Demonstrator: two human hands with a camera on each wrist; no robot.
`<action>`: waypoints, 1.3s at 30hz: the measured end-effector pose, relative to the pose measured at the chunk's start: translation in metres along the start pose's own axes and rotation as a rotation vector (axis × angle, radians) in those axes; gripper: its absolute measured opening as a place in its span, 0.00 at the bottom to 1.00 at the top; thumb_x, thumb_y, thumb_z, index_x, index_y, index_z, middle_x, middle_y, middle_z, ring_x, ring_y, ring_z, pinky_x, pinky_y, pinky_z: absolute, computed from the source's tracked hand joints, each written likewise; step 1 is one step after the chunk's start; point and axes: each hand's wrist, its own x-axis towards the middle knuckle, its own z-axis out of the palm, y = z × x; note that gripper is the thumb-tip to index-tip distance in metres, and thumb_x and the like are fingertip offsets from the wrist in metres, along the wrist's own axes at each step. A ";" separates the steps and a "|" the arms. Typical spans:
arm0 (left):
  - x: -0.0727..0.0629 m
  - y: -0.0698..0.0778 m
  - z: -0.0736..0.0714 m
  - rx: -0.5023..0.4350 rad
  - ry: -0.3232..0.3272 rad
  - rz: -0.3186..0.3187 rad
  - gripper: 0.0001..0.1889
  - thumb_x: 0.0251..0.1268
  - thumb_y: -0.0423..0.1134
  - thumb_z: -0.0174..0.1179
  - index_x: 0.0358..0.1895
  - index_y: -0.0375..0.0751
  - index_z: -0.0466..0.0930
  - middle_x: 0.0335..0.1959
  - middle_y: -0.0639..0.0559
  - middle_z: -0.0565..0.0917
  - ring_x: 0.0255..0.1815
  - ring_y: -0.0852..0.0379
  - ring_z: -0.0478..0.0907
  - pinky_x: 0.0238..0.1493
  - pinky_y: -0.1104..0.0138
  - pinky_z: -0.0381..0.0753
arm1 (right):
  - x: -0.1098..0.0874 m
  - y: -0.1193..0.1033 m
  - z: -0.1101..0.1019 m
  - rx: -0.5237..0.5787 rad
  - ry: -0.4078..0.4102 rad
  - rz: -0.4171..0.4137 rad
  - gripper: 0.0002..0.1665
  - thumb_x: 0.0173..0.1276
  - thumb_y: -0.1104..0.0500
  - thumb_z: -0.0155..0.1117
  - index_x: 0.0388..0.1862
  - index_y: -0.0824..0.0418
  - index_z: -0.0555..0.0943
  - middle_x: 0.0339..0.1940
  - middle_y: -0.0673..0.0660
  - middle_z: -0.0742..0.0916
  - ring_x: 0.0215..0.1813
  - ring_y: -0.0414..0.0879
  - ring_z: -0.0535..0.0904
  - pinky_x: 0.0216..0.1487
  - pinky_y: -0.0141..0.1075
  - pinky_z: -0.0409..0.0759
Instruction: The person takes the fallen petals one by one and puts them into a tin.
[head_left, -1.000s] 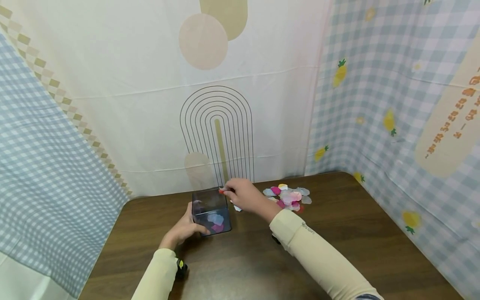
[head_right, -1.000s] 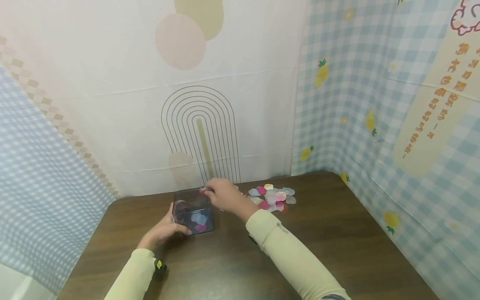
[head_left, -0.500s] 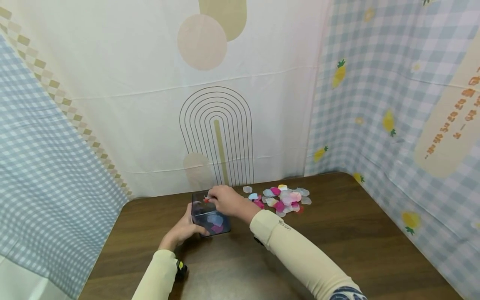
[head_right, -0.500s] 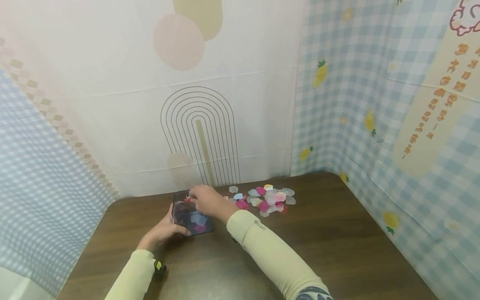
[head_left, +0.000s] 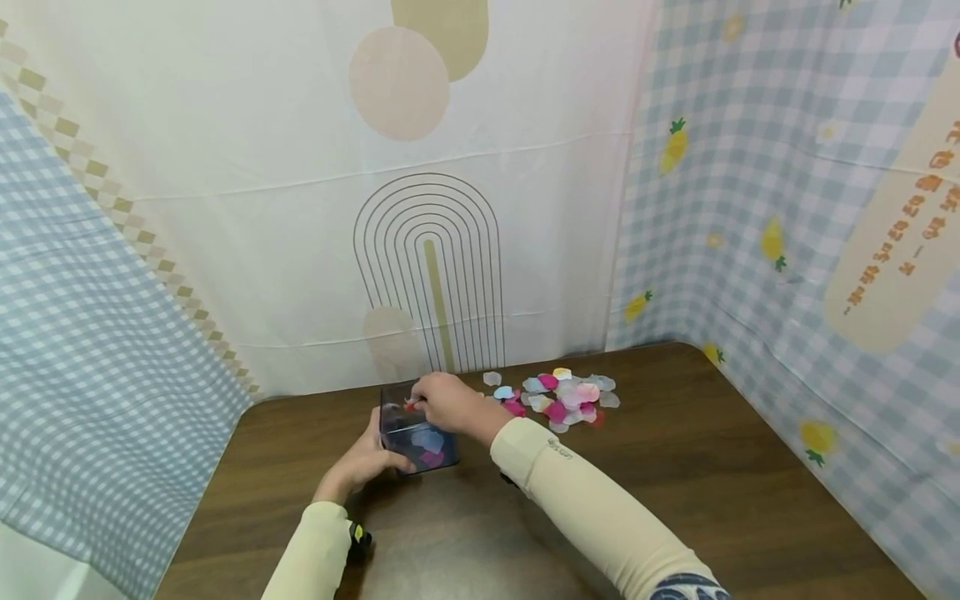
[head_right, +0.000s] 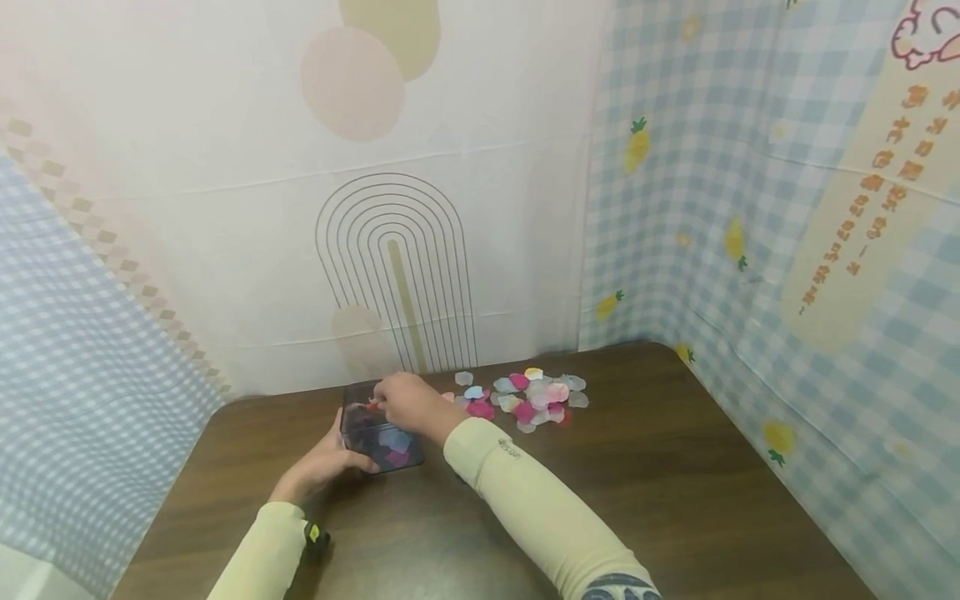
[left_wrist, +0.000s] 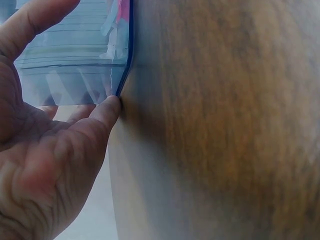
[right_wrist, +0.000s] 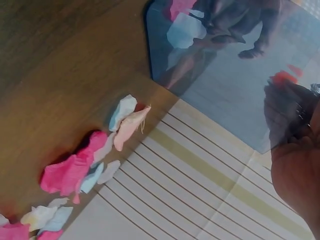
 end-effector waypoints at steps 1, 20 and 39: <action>0.000 0.000 0.000 -0.003 0.000 0.001 0.58 0.44 0.23 0.76 0.77 0.42 0.46 0.71 0.31 0.71 0.63 0.42 0.82 0.57 0.66 0.82 | 0.001 -0.001 0.000 -0.013 -0.008 0.002 0.09 0.81 0.58 0.63 0.49 0.55 0.90 0.47 0.50 0.91 0.50 0.42 0.84 0.57 0.37 0.84; 0.000 0.000 0.001 -0.003 -0.006 -0.026 0.60 0.44 0.24 0.77 0.78 0.47 0.45 0.71 0.32 0.73 0.64 0.43 0.81 0.57 0.66 0.81 | 0.008 -0.011 -0.004 -0.070 -0.105 0.082 0.13 0.75 0.61 0.64 0.49 0.52 0.93 0.49 0.49 0.94 0.51 0.43 0.88 0.55 0.36 0.87; 0.000 0.000 0.000 0.025 0.005 -0.026 0.60 0.44 0.25 0.78 0.78 0.44 0.46 0.71 0.32 0.74 0.64 0.44 0.81 0.57 0.66 0.79 | 0.007 -0.008 -0.002 -0.013 -0.104 0.060 0.13 0.81 0.58 0.62 0.55 0.56 0.91 0.54 0.51 0.93 0.57 0.45 0.88 0.60 0.37 0.86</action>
